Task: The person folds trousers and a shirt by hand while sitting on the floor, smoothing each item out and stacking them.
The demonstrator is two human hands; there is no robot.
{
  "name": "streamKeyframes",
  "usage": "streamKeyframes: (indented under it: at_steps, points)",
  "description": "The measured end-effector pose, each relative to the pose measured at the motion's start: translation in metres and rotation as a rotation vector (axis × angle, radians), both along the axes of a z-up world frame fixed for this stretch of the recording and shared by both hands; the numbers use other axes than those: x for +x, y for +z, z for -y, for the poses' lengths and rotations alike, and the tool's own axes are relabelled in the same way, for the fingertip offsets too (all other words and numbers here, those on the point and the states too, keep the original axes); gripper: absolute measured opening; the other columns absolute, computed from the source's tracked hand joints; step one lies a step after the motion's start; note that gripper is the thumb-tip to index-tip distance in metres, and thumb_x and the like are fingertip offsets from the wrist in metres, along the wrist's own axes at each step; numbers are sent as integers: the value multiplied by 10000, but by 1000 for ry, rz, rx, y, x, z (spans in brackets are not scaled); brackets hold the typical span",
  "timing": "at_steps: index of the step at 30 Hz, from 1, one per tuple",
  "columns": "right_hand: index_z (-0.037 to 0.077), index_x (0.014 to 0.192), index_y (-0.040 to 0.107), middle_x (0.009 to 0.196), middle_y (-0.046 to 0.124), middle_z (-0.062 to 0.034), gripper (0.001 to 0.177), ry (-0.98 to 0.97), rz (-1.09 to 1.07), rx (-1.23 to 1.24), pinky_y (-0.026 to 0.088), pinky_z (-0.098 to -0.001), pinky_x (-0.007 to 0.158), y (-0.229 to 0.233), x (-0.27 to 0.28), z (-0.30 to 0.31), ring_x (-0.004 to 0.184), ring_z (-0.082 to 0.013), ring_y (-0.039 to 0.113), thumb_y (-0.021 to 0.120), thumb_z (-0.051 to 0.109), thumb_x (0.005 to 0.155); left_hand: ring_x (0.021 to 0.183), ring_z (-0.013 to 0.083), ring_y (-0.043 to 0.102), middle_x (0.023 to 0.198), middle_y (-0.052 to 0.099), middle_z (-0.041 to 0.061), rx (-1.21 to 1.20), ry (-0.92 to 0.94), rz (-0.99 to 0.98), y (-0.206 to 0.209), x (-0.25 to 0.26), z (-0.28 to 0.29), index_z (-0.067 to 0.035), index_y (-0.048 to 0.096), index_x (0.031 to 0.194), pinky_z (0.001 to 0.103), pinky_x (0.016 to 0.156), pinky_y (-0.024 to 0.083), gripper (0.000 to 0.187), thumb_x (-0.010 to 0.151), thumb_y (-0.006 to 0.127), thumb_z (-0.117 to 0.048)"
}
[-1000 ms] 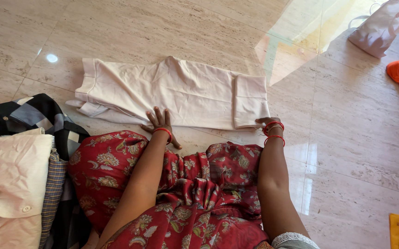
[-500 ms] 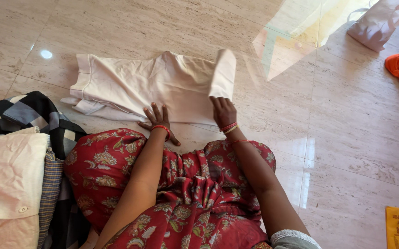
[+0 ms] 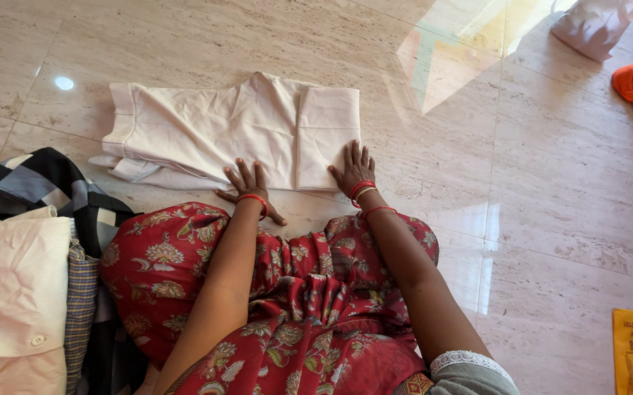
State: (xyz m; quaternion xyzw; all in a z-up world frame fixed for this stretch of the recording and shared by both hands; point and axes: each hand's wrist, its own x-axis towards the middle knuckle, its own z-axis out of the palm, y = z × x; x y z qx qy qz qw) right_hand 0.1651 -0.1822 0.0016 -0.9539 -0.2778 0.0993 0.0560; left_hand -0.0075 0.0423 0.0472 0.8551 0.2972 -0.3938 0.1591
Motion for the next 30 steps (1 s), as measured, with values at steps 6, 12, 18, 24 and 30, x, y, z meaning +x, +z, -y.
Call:
streamKeyframes:
  at_steps: [6, 12, 18, 24, 30]
  points:
    - [148, 1661, 93, 1716, -62, -172, 884, 141, -142, -287, 34, -632, 1231, 10, -39, -17, 1562, -470, -61, 333, 686, 1002, 1497, 456, -361, 1650, -395, 114, -97, 146, 102, 0, 4, -7, -307, -188, 1624, 861, 1104, -25, 1398, 624, 497, -1003]
    - [175, 1656, 99, 1726, -25, -131, 823, 307, -201, -155, 24, -594, 1244, -5, -46, -19, 1577, -394, -42, 299, 636, 1003, 1487, 449, -347, 1650, -386, 116, -31, 164, 69, 15, 8, 6, -282, -161, 1636, 829, 1100, -11, 1283, 739, 485, -933]
    - [115, 1644, 84, 1726, -32, -119, 870, 25, -116, -181, 8, -597, 1239, -10, 6, -13, 1581, -364, -49, 288, 666, 1003, 1485, 466, -334, 1648, -378, 123, -21, 159, 78, 17, 8, 7, -283, -175, 1635, 826, 1106, -12, 1270, 751, 466, -932]
    - [66, 1641, 124, 1716, 21, -156, 885, 364, -76, -65, 57, -544, 1256, -14, -21, -37, 1581, -351, 14, 256, 682, 1020, 1484, 473, -341, 1653, -377, 126, -17, 154, 44, 18, 13, 6, -280, -174, 1633, 835, 1094, -5, 1269, 756, 474, -929]
    - [104, 1644, 140, 1729, 65, -114, 865, 363, -63, -74, 60, -535, 1269, -9, -9, -43, 1595, -332, 46, 290, 666, 1004, 1485, 474, -335, 1653, -378, 119, -13, 156, 55, 13, 12, 6, -289, -178, 1633, 841, 1091, 2, 1265, 755, 475, -924]
